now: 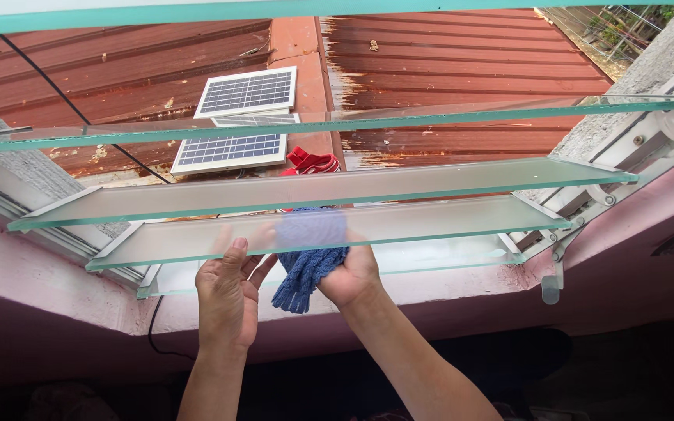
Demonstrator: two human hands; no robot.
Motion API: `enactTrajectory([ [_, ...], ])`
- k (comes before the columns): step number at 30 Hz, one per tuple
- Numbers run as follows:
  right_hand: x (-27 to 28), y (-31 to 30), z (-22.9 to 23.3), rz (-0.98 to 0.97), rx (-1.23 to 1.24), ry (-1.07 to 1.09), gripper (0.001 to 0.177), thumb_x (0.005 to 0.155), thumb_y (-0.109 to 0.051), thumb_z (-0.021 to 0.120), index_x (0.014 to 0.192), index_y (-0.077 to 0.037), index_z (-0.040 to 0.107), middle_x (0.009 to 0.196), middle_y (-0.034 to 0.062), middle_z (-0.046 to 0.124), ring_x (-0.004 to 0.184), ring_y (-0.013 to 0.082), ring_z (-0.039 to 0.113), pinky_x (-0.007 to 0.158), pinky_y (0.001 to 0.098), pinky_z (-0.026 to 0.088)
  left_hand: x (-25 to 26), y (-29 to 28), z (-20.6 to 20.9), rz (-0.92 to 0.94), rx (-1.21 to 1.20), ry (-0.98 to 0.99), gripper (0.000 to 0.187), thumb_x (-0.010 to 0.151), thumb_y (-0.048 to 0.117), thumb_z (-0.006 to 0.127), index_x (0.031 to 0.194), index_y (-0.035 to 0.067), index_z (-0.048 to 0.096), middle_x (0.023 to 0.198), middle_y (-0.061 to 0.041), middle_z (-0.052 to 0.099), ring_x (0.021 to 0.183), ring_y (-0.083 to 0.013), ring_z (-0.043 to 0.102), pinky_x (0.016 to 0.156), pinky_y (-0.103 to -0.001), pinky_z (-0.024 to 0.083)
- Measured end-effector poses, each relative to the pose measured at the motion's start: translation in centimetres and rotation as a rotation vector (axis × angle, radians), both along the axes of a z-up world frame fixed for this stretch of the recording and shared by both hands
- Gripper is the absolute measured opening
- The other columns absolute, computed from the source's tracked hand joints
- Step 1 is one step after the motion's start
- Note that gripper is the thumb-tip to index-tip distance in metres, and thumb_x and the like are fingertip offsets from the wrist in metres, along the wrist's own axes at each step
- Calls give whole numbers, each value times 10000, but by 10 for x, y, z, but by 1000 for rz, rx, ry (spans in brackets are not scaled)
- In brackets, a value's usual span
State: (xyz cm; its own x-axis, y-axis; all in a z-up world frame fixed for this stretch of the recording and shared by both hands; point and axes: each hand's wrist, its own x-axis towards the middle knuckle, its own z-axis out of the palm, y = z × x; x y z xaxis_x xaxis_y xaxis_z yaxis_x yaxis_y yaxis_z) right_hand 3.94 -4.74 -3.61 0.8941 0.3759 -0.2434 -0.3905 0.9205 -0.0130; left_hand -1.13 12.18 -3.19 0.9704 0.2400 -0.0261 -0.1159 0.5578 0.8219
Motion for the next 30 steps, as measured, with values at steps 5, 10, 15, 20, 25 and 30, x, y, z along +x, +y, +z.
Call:
enactTrajectory([
  [5,-38,-33,-3,33,45,100,527,1050,-188,297,1443,151,389,1459,343,469,1343,438,502,1130,560,404,12,12,-27,36,2,-6,244,951,228,753,880,46,607,869,-115,666,847,-185,693,950,-463,619],
  [10,-31,-33,-3,34,-27,115,517,1047,-187,314,1441,134,409,1450,332,492,1321,431,525,1119,560,415,11,18,-35,76,2,31,248,917,251,747,888,99,552,836,-55,614,834,-154,666,949,-461,619],
  [15,7,18,-15,21,-25,-25,456,1078,-225,377,1417,70,449,1425,254,529,1293,383,541,1114,541,425,9,23,-28,69,20,10,359,942,271,781,859,130,461,828,-80,587,854,-195,686,967,-462,633],
  [20,-30,25,-6,-15,-127,73,484,1067,-203,311,1421,97,448,1391,289,549,1285,385,557,1109,540,442,-1,44,-5,-68,9,108,491,888,426,698,1045,-19,560,1016,-151,684,1044,-245,671,939,-482,574],
  [25,-55,14,11,-42,-205,124,512,1062,-205,274,1409,135,432,1353,320,565,1273,396,577,1106,534,447,-7,98,6,67,-83,132,582,910,471,580,1260,12,506,1145,-157,657,1170,-284,637,983,-507,553],
  [30,-21,66,6,-38,-149,96,482,1035,-138,251,1397,116,442,1362,314,555,1277,408,558,1114,534,438,-6,129,-3,120,-30,-3,410,981,257,672,1186,-51,496,1107,-199,650,1050,-270,676,960,-507,612],
])
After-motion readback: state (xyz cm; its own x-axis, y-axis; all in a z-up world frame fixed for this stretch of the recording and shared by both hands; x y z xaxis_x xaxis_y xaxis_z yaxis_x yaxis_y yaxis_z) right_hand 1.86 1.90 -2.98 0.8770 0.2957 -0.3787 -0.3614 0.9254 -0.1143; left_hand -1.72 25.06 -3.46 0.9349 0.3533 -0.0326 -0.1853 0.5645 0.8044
